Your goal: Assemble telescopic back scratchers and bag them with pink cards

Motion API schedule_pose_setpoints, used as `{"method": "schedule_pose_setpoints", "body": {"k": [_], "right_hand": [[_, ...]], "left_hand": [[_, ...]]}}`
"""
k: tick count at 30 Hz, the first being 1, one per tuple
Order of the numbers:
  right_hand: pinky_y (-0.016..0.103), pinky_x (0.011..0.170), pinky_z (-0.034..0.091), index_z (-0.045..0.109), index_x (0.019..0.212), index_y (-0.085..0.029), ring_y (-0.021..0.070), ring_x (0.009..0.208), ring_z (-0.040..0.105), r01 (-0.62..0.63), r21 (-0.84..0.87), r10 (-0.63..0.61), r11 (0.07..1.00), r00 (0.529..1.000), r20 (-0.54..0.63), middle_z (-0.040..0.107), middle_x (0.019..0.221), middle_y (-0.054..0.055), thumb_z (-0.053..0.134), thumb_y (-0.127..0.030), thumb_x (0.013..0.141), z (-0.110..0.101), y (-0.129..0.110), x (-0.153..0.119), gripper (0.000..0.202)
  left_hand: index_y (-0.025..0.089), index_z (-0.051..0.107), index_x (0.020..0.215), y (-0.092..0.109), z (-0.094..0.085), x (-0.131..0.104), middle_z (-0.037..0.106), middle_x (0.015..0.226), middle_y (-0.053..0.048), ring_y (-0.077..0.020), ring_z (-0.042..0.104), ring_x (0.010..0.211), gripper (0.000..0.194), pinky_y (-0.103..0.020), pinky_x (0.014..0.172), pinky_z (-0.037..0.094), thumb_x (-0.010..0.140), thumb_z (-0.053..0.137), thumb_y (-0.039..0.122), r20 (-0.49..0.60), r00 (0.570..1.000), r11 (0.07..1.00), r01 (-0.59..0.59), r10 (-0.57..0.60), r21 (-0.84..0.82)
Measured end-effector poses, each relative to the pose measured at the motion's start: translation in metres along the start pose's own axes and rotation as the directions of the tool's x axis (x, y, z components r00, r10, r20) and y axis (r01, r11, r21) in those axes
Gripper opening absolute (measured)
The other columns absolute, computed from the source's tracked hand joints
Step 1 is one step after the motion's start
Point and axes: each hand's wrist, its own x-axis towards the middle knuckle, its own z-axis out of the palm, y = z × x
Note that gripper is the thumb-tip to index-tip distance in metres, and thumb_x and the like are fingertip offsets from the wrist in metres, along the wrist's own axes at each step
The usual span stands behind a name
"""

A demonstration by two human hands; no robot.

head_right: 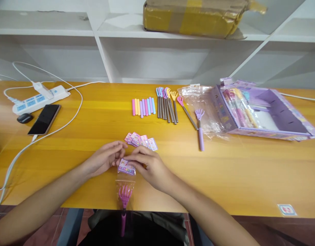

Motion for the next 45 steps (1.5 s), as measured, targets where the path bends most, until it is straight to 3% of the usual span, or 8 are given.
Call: {"method": "schedule_pose_setpoints", "body": {"k": [5,10,19,23,30,36,39,45], "right_hand": [[0.03,0.081,0.058,0.078,0.12,-0.026,0.0155,0.094,0.068,-0.003,-0.014,0.002,1.0,0.998,-0.058,0.07,0.103,0.005,0.066,-0.021,0.103,-0.003,0.002,0.0,0.021],[0.029,0.08,0.058,0.078,0.12,-0.025,0.0149,0.092,0.067,0.021,-0.04,-0.024,0.999,0.996,-0.087,0.069,0.101,0.005,0.067,-0.019,0.102,-0.007,0.001,0.002,0.022],[0.028,0.08,0.059,0.076,0.124,-0.026,0.0138,0.094,0.068,0.105,-0.062,-0.111,0.992,0.989,-0.097,0.068,0.103,0.005,0.067,-0.014,0.101,-0.011,-0.001,0.0,0.027],[0.028,0.08,0.06,0.074,0.129,-0.026,0.0137,0.095,0.068,0.213,-0.128,-0.225,0.969,0.97,-0.088,0.067,0.104,0.005,0.067,-0.011,0.1,-0.008,-0.002,-0.001,0.033],[0.034,0.08,0.057,0.069,0.131,-0.024,0.0178,0.093,0.066,0.285,-0.308,-0.314,0.907,0.948,-0.047,0.072,0.104,0.006,0.068,-0.011,0.098,-0.009,-0.002,-0.003,0.035],[0.039,0.084,0.057,0.063,0.136,-0.022,0.022,0.1,0.066,0.288,-0.336,-0.297,0.897,0.954,0.026,0.072,0.113,0.01,0.065,-0.01,0.096,-0.009,-0.002,-0.005,0.042],[0.04,0.085,0.057,0.061,0.139,-0.024,0.0228,0.102,0.066,0.252,-0.339,-0.265,0.907,0.964,0.008,0.072,0.116,0.009,0.062,-0.01,0.096,-0.009,-0.003,-0.003,0.045],[0.042,0.091,0.057,0.058,0.142,-0.024,0.0235,0.105,0.066,0.303,-0.254,-0.305,0.919,0.952,0.03,0.072,0.116,0.009,0.063,-0.009,0.093,-0.014,-0.009,-0.001,0.052]], "left_hand": [[0.015,0.07,0.103,0.009,-0.003,-0.004,0.061,0.079,-0.002,-0.0105,0.057,0.062,0.047,-0.02,0.053,0.042,0.092,0.071,0.061,0.144,0.987,0.988,0.046,-0.067,0.148],[0.016,0.071,0.101,0.016,-0.008,-0.007,0.068,0.094,-0.004,-0.0122,0.065,0.074,0.03,-0.025,0.069,0.056,0.087,0.086,0.037,0.258,0.966,0.954,-0.095,0.02,0.284],[0.018,0.073,0.115,0.011,-0.008,-0.005,0.067,0.081,0.0,-0.0106,0.064,0.066,0.033,-0.024,0.067,0.049,0.088,0.086,0.034,0.233,0.97,0.984,-0.105,0.07,0.141],[0.018,0.074,0.115,0.007,-0.006,-0.004,0.067,0.083,-0.001,-0.0115,0.063,0.073,0.036,-0.023,0.071,0.046,0.087,0.087,0.036,0.153,0.985,0.984,-0.106,0.084,0.143],[0.018,0.073,0.112,0.003,-0.005,-0.001,0.068,0.086,-0.002,-0.0141,0.063,0.077,0.039,-0.025,0.073,0.046,0.084,0.089,0.039,0.103,0.989,0.979,-0.119,0.103,0.165],[0.019,0.074,0.109,0.002,-0.005,-0.002,0.068,0.098,-0.004,-0.0164,0.062,0.09,0.036,-0.027,0.083,0.048,0.083,0.089,0.038,0.081,0.982,0.962,-0.184,0.171,0.202],[0.018,0.072,0.108,0.002,-0.004,-0.003,0.065,0.099,-0.004,-0.0161,0.062,0.088,0.037,-0.027,0.08,0.049,0.083,0.089,0.04,0.08,0.982,0.967,-0.185,0.174,0.173],[0.017,0.069,0.101,0.001,-0.003,-0.005,0.062,0.097,-0.002,-0.0134,0.059,0.084,0.032,-0.025,0.077,0.049,0.085,0.088,0.036,0.041,0.972,0.958,-0.233,0.229,0.168]]}}
